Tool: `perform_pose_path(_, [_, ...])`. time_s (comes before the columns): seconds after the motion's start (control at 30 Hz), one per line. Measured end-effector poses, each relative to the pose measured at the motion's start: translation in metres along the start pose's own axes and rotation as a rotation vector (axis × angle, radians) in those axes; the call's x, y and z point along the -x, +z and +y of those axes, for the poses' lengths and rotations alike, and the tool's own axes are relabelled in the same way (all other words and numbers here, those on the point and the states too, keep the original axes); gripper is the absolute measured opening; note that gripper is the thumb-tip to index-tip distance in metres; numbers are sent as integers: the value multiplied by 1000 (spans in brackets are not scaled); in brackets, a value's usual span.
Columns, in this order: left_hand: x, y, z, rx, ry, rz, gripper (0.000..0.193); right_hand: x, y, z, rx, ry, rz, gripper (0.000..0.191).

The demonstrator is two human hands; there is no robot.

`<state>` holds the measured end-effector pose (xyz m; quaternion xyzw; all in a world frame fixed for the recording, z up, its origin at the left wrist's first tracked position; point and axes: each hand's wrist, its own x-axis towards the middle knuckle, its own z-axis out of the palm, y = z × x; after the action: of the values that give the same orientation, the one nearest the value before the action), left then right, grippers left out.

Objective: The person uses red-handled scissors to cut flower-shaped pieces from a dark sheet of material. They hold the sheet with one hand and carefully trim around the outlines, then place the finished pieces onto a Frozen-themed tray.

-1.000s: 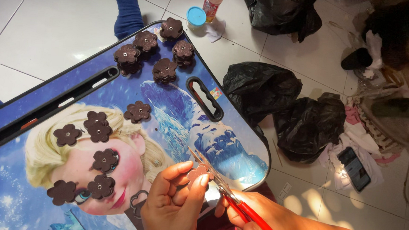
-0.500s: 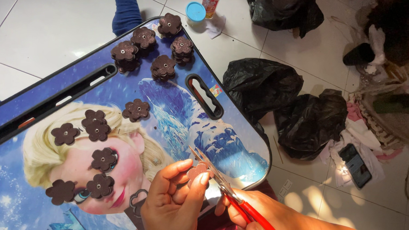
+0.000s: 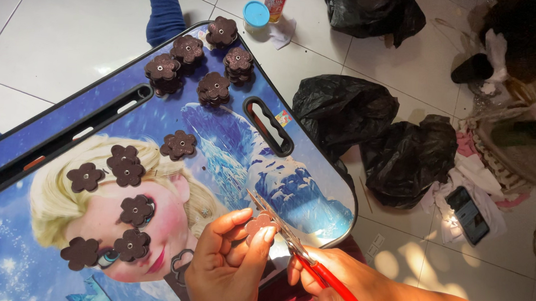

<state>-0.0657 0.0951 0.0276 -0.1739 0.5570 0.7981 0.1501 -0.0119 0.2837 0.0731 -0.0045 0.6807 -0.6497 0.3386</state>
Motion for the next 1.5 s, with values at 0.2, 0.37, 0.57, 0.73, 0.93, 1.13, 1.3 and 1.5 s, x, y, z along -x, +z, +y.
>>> perform_pose_path(0.2, [-1, 2, 0, -31, -71, 26, 39, 2, 2, 1, -114, 20, 16, 57])
perform_pose_path(0.37, [-2, 3, 0, -19, -33, -3, 39, 1, 2, -5, -88, 125, 40, 32])
perform_pose_path(0.57, [-3, 2, -1, -16, -46, 4, 41, 0, 2, -7, 11, 152, 73, 16])
perform_pose_path(0.73, [-6, 0, 1, -33, -12, -9, 40, 1, -1, -3, 88, 12, 52, 16])
perform_pose_path(0.93, [-8, 1, 3, -28, -32, 24, 39, 1, -2, 2, 95, -75, 53, 23])
perform_pose_path(1.13, [-9, -1, 3, -2, -12, -6, 37, 0, -3, 6, 107, -69, 73, 15])
perform_pose_path(1.3, [-11, -5, 5, -45, -13, -24, 38, 0, -8, 6, 26, 103, 38, 46])
perform_pose_path(1.5, [-13, -9, 8, -41, 1, -36, 41, -1, -13, 3, 44, 63, 12, 86])
